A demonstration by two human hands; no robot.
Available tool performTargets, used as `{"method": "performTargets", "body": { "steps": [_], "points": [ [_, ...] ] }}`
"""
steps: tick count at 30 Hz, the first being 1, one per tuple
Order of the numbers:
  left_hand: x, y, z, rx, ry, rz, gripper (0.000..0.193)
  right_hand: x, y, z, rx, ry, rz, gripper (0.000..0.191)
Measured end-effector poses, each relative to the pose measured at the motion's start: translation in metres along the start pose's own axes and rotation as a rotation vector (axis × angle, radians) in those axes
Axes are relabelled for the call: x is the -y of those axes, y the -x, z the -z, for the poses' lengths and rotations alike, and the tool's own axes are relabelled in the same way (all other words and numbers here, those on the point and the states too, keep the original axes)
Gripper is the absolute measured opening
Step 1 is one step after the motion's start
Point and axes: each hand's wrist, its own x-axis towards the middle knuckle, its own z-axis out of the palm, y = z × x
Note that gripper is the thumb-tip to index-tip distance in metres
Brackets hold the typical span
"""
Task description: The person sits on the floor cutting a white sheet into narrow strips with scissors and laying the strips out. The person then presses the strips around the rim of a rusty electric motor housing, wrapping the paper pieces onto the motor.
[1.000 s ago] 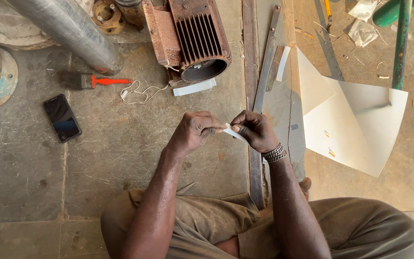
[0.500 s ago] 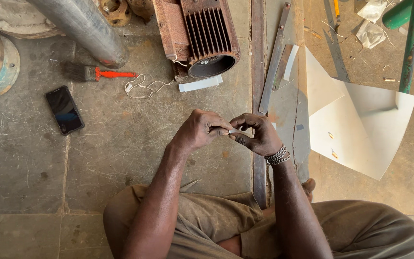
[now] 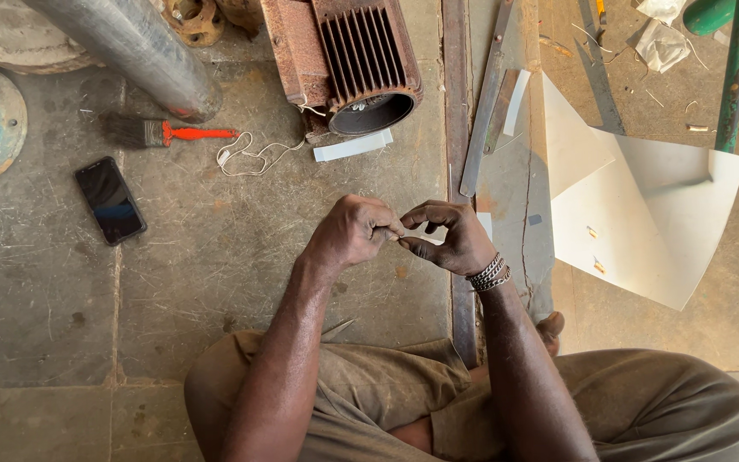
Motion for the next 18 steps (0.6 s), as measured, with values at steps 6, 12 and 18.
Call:
{"method": "performTargets", "body": {
  "steps": [6,12,18],
  "points": [
    [0.002,0.000,0.000,0.026,0.024,0.043,0.014,0.000,0.001,-0.005,-0.042,-0.050,-0.035,0.025],
    [0.014,0.003,0.001,0.023,0.115,0.064,0.014,-0.007,0.000,-0.016,-0.085,-0.083,-0.116,0.019],
    [0.056,0.010,-0.011,-0.209,0.313,0.239,0.022,-0.037,-0.028,-0.041,-0.286,-0.196,-0.177,0.016]
  ]
}}
